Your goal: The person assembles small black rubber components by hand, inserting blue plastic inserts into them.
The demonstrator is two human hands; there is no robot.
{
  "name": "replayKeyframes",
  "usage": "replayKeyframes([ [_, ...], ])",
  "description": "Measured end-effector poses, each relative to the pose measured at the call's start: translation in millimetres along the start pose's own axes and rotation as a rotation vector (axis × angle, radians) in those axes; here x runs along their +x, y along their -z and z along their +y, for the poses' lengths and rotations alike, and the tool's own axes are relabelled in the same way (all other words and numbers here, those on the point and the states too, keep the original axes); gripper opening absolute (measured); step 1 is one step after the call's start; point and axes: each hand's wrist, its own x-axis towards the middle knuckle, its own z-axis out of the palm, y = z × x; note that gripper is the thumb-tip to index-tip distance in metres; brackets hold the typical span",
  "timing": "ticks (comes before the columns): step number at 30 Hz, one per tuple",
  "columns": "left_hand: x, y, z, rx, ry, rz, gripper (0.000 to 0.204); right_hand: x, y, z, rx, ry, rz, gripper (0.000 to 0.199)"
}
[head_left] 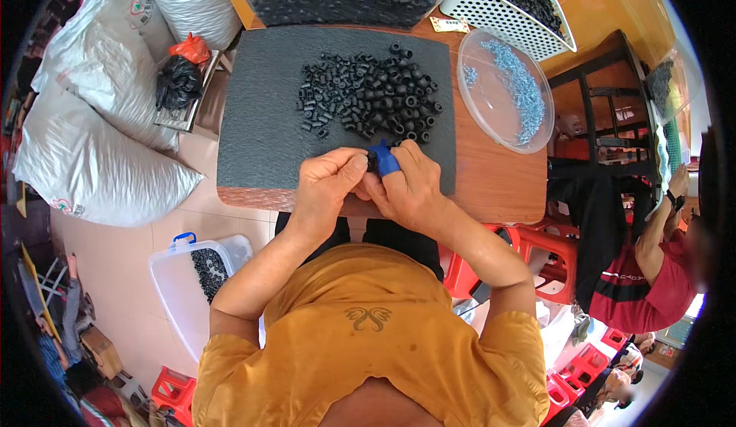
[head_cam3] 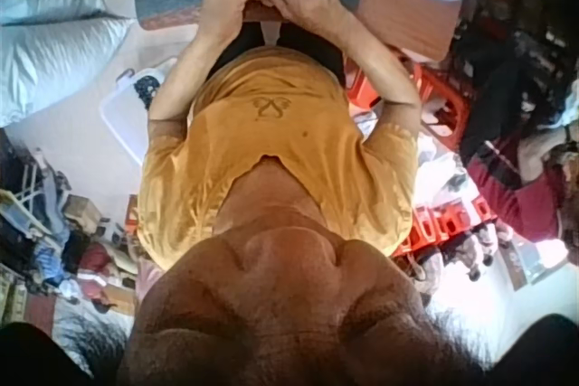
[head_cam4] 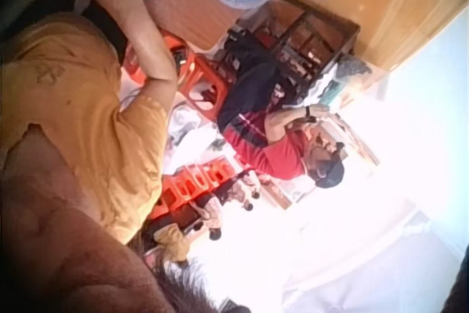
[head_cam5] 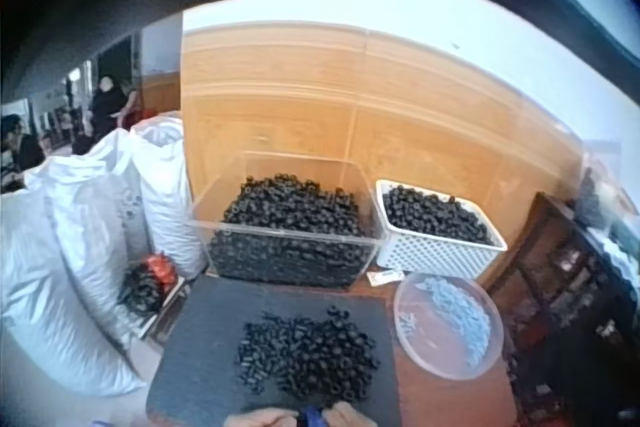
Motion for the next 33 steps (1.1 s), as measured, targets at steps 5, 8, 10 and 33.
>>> replayKeyframes([
  [5, 2.7, 6.1, -3.1, 0.024, -0.046, -0.001, 0.021, 3.3, 4.1, -2.9, 0.042, -0.075, -0.105, 0.023],
  [8, 1.3, 5.5, -2.6, 0.028, -0.042, 0.001, 0.021, 4.5, 4.2, -3.6, 0.069, -0.097, -0.106, 0.022],
  [10, 4.0, 4.9, -1.5, 0.039, -0.046, 0.012, 0.022, 7.0, 2.6, -1.3, 0.075, -0.093, -0.106, 0.022],
  [33, 2.8, 21.4, -1.0, -0.009, -0.121, -0.014, 0.023, 90.3, -14.8, 59.7, 0.134, -0.276, -0.187, 0.011],
])
